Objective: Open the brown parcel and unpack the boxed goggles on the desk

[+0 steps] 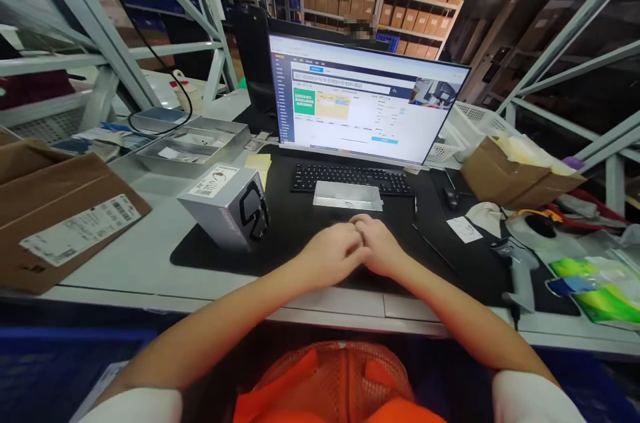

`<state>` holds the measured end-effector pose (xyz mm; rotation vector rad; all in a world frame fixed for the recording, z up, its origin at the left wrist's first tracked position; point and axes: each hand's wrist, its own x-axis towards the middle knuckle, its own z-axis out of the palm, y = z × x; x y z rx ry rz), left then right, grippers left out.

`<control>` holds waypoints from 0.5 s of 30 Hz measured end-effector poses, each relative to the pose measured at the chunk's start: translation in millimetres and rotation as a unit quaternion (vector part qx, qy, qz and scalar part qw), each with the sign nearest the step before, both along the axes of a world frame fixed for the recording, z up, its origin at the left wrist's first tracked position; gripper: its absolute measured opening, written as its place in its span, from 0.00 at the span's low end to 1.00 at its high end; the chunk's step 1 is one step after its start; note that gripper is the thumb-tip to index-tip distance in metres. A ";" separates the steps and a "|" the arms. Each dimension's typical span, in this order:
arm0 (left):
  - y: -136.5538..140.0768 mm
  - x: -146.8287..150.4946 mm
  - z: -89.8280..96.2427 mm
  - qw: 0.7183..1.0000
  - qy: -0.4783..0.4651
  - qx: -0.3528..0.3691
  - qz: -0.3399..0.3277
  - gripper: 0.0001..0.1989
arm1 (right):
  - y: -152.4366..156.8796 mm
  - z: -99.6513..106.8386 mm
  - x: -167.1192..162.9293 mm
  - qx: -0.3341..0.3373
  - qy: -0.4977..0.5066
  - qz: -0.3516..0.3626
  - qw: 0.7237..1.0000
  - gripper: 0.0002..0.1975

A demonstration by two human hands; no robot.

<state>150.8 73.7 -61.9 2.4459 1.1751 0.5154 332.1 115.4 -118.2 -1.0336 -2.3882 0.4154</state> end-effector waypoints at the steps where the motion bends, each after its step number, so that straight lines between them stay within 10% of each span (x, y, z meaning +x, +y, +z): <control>1: -0.4 -12.6 -7.0 0.999 0.012 0.032 0.042 0.20 | 0.5 0.8 -2.2 0.004 -0.012 -0.003 1.000 0.10; 4: 0.6 -40.5 -25.1 0.984 0.075 0.028 0.159 0.21 | 0.7 7.0 -14.5 -0.012 -0.036 -0.016 0.999 0.17; 15: -18.8 -67.9 -43.6 0.978 -0.155 -0.087 0.109 0.20 | -27.1 12.3 46.6 -0.024 0.126 -0.075 0.989 0.21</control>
